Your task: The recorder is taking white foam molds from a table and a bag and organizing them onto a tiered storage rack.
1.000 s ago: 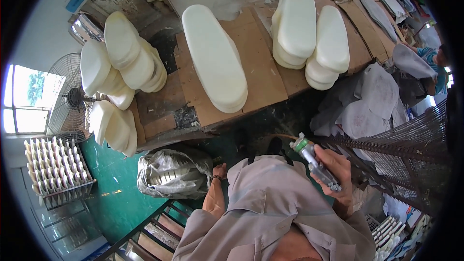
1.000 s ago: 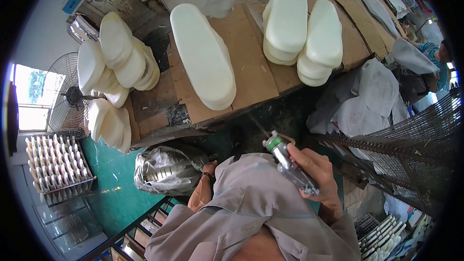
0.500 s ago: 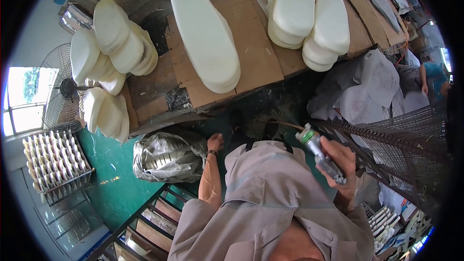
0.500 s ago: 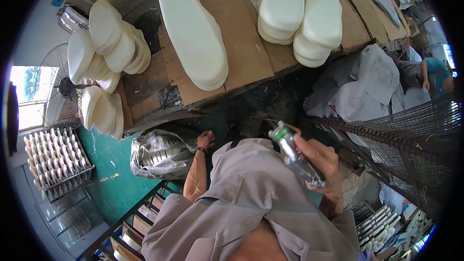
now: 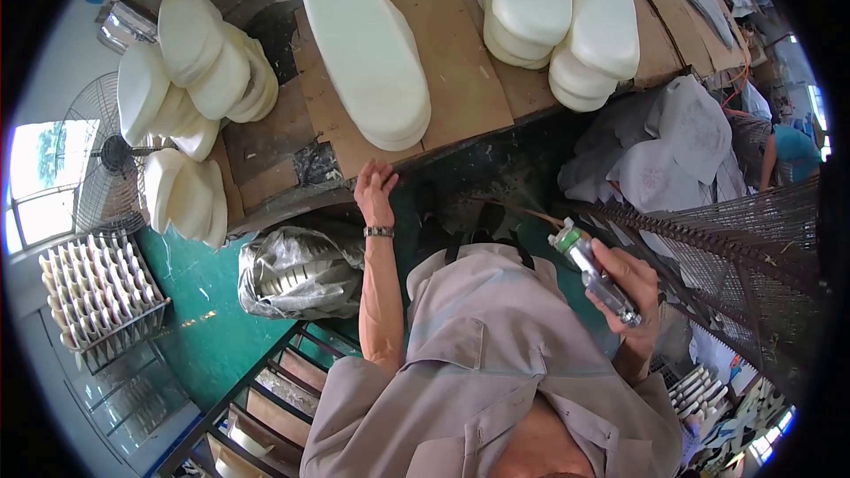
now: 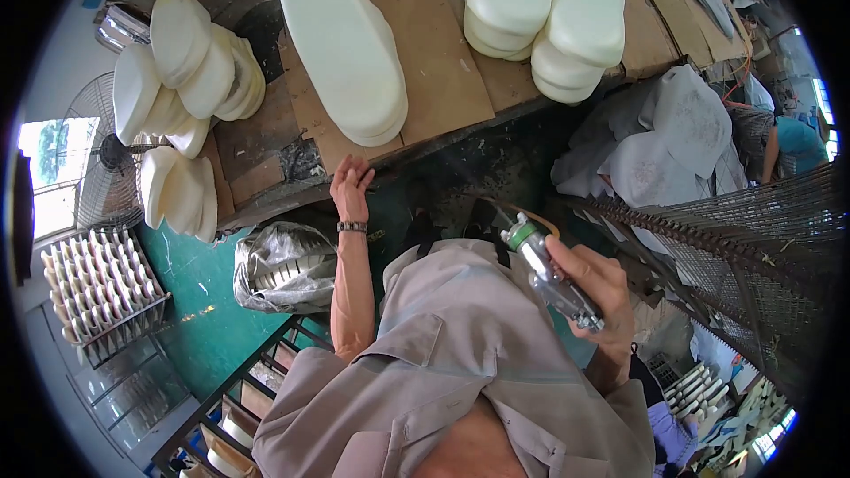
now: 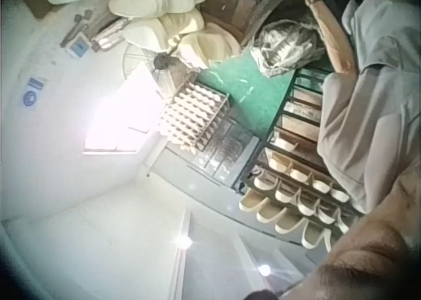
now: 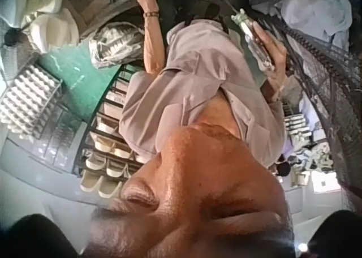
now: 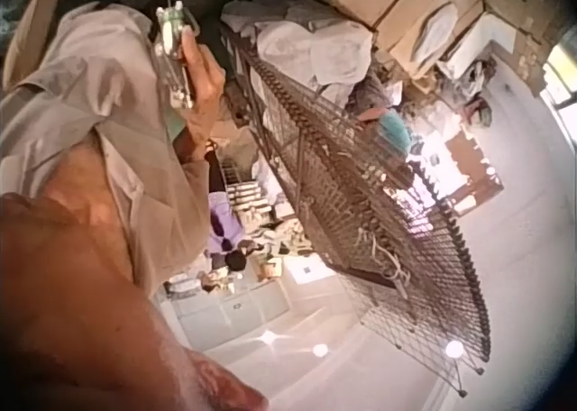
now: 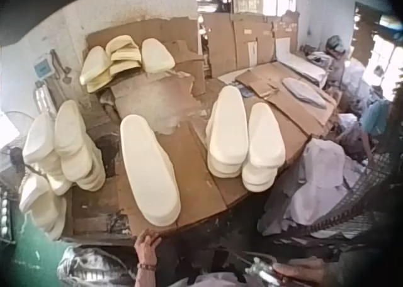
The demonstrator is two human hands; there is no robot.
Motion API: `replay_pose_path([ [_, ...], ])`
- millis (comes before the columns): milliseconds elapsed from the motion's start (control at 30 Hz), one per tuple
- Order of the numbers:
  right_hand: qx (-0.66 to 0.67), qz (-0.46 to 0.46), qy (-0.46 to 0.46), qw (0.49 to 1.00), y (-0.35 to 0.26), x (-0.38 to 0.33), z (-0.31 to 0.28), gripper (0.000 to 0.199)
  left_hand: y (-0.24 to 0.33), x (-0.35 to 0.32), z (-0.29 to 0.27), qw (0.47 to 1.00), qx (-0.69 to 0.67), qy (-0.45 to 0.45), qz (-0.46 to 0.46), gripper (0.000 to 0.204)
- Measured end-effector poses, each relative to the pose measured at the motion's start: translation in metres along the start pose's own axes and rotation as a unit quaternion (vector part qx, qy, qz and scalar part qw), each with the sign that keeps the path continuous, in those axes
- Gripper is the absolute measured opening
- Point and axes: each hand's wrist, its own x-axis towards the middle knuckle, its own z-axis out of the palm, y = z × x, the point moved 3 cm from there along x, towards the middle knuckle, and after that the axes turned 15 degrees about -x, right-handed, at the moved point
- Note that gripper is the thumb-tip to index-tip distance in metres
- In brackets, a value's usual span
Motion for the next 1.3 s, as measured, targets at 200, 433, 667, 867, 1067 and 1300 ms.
replay_pose_path([
  [200, 0.021, 0.012, -0.040, 0.999, 0.000, -0.009, -0.004, 0.064, 0.018, 0.015, 0.035, 0.996, -0.044, 0.048, 0.053, 0.039],
  [433, 0.010, 0.053, -0.044, 0.998, 0.003, -0.015, -0.009, 0.062, 0.017, 0.027, 0.057, 0.996, -0.043, 0.066, 0.030, 0.049],
  [667, -0.006, 0.021, 0.064, 0.998, -0.002, 0.012, -0.012, 0.059, 0.018, 0.041, 0.071, 0.996, -0.014, 0.084, -0.003, 0.047],
  [867, 0.021, 0.029, 0.055, 0.998, -0.004, 0.019, -0.007, 0.053, 0.023, 0.057, 0.085, 0.994, 0.026, 0.101, -0.018, 0.019],
  [1067, 0.032, -0.002, 0.025, 0.999, -0.004, 0.026, 0.010, 0.051, 0.025, 0.059, 0.070, 0.992, 0.062, 0.110, -0.018, 0.024],
  [1300, 0.048, -0.003, 0.008, 0.999, -0.011, 0.036, 0.026, 0.051, 0.047, 0.031, 0.102, 0.992, -0.116, -0.005, 0.045, 0.038],
])
